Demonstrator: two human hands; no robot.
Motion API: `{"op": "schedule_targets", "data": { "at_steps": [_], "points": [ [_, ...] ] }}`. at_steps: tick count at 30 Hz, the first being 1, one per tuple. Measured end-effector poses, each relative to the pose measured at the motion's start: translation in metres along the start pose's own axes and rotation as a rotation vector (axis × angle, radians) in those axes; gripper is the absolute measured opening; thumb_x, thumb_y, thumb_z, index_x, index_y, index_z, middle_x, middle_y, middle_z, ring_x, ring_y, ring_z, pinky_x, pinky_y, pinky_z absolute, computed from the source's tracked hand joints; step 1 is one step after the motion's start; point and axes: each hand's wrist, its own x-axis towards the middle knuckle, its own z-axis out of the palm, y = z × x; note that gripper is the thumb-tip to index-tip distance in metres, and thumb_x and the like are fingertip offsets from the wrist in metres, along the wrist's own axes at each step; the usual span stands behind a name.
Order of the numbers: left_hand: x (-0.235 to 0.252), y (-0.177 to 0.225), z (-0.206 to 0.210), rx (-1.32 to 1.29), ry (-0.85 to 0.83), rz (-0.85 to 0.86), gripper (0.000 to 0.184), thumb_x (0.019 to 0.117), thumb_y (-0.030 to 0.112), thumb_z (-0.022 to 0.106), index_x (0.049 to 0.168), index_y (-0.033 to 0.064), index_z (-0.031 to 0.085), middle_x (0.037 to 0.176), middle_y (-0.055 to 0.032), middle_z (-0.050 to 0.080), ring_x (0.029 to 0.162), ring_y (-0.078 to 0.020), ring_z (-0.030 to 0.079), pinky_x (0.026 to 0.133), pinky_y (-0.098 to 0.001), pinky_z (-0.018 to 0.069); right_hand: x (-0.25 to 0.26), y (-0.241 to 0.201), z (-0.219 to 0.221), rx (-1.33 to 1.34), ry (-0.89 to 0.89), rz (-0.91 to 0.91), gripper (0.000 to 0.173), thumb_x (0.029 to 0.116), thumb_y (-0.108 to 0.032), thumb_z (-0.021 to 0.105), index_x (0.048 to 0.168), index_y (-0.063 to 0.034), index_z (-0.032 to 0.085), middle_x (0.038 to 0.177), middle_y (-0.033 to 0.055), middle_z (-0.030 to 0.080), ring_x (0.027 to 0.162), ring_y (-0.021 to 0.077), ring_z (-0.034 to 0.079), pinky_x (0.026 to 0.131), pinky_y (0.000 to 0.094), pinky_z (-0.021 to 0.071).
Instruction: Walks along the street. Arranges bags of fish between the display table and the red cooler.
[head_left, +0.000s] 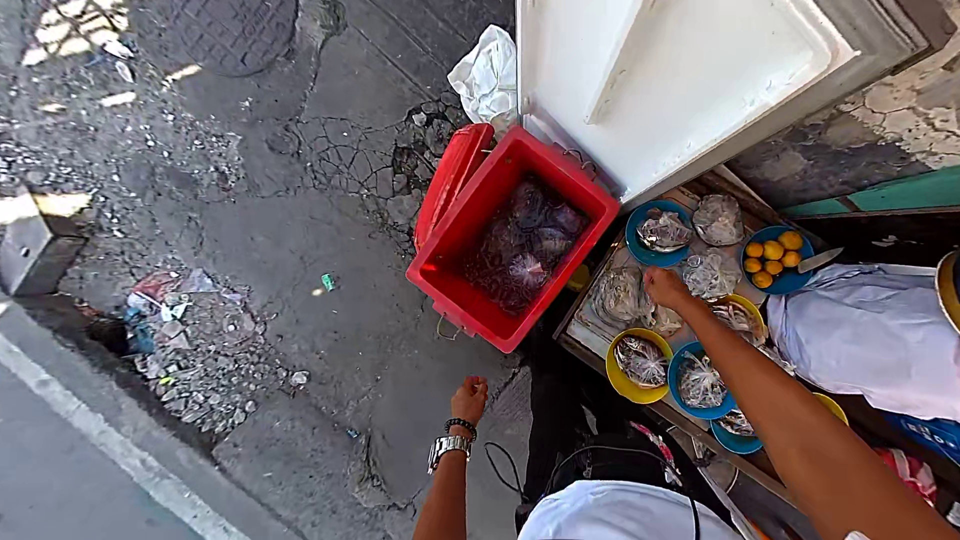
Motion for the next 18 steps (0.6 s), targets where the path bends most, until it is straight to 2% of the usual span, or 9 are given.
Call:
{"op": "schedule_targets", "data": {
  "at_steps": [3, 6, 9, 12, 16, 18],
  "points": [
    [0.076, 0.035, 0.018, 0.148, -0.137, 0.062, 0.034, 0.1075, 0.017, 0.050, 0.132, -0.0051, 0.059, 0.115, -0.0280, 0.068, 0.106, -0.0396, 0.068, 0.097, -0.0543, 0.0515, 0.048, -0.033, -0.008, -0.051, 0.036, 0.009, 0.033, 0.1070, -0.015, 0.046, 0.131, 0.0034, 0.060, 0.129, 0.0273, 0.063, 0.124, 0.0429, 0.061, 0.102, 0.0604, 0.0474],
    [0.137, 0.079, 0.035, 0.290, -0.261, 0.109, 0.037, 0.1071, 0.020, 0.051, 0.133, -0.0051, 0.058, 0.123, -0.0300, 0.065, 0.118, -0.0435, 0.063, 0.104, -0.0581, 0.0465, 0.114, -0.055, 0.003, -0.162, 0.084, -0.050, 0.035, 0.1051, -0.012, 0.051, 0.136, 0.0029, 0.058, 0.138, 0.0251, 0.059, 0.129, 0.0422, 0.057, 0.104, 0.0603, 0.0460],
    [0.198, 0.116, 0.044, 0.346, -0.281, 0.143, 0.038, 0.1069, 0.022, 0.051, 0.134, -0.0034, 0.057, 0.125, -0.0284, 0.066, 0.119, -0.0427, 0.063, 0.104, -0.0592, 0.0471, 0.190, -0.068, 0.025, -0.243, 0.231, -0.243, 0.030, 0.1002, -0.004, 0.055, 0.127, 0.0050, 0.063, 0.132, 0.0250, 0.063, 0.130, 0.0429, 0.055, 0.105, 0.0592, 0.0444],
    [0.255, 0.145, 0.056, 0.371, -0.291, 0.139, 0.038, 0.1066, 0.021, 0.050, 0.136, -0.0029, 0.056, 0.130, -0.0273, 0.064, 0.124, -0.0410, 0.061, 0.107, -0.0572, 0.0463, 0.255, -0.075, 0.040, -0.273, 0.372, -0.414, 0.024, 0.0974, -0.002, 0.057, 0.117, 0.0053, 0.068, 0.120, 0.0254, 0.068, 0.120, 0.0434, 0.061, 0.099, 0.0586, 0.0477],
    [0.315, 0.179, 0.072, 0.420, -0.278, 0.143, 0.042, 0.1057, 0.025, 0.053, 0.138, -0.0021, 0.056, 0.135, -0.0277, 0.061, 0.128, -0.0420, 0.059, 0.108, -0.0599, 0.0450, 0.307, -0.080, 0.048, -0.277, 0.296, -0.375, 0.026, 0.1018, -0.011, 0.053, 0.116, 0.0041, 0.068, 0.116, 0.0240, 0.070, 0.117, 0.0406, 0.065, 0.100, 0.0562, 0.0488],
    [0.337, 0.192, 0.080, 0.434, -0.184, 0.202, 0.043, 0.1014, 0.024, 0.060, 0.137, 0.0001, 0.058, 0.142, -0.0282, 0.054, 0.134, -0.0441, 0.052, 0.106, -0.0606, 0.0460, 0.316, -0.079, 0.058, -0.339, 0.415, -0.340, 0.028, 0.1006, -0.022, 0.056, 0.111, 0.0002, 0.070, 0.109, 0.0202, 0.073, 0.108, 0.0377, 0.069, 0.089, 0.0555, 0.0530]
  ]
}}
